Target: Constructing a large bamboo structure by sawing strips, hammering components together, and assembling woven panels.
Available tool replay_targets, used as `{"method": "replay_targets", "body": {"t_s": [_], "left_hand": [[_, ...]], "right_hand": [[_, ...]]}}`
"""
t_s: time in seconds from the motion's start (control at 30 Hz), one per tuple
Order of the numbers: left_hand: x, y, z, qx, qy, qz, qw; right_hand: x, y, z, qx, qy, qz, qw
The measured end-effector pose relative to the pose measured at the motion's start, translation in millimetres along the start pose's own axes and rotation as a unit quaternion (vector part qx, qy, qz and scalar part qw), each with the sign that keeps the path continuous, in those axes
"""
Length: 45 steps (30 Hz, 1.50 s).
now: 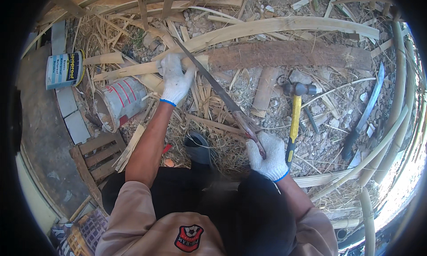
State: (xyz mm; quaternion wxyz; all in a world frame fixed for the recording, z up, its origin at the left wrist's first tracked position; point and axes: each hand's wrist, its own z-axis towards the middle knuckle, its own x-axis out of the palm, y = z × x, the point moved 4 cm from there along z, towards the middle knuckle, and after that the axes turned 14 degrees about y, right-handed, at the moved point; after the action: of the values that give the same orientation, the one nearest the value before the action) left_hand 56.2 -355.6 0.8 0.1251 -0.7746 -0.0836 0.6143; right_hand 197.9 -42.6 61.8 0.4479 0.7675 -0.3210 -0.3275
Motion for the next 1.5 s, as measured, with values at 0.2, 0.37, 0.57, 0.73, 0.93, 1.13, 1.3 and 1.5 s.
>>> {"method": "replay_targets", "body": {"t_s": [0.2,0.37,0.57,0.73,0.93,1.13,1.3,1.5], "left_hand": [[13,11,-1,-0.036,0.030,-0.016,0.999],[-1,12,-1,-0.011,-0.007,-0.017,1.000],[14,16,-1,-0.015,0.008,0.001,1.000],[2,6,-3,-0.027,0.021,-0.023,0.999],[10,15,2,-0.003,-0.002,0.006,1.000],[0,5,3,0.006,-0.005,-0.033,0.999],[14,22,-1,-0.031,0.022,0.034,0.999],[-1,7,1,0.005,0.000,-0.010,1.000]], "right_hand": [[18,21,92,-0.048,-0.051,-0.015,0.997],[6,-10,1,-0.018,-0.025,0.023,0.999],[15,21,77,-0.025,-0.031,-0.021,0.999],[-3,-1,-8,-0.056,-0.028,-0.025,0.998],[17,27,92,-0.028,-0.046,0.001,0.999],[1,7,15,-0.048,-0.033,-0.027,0.998],[22,25,99,-0.050,-0.046,-0.021,0.997],[5,5,25,-0.019,0.011,-0.028,0.999]]}}
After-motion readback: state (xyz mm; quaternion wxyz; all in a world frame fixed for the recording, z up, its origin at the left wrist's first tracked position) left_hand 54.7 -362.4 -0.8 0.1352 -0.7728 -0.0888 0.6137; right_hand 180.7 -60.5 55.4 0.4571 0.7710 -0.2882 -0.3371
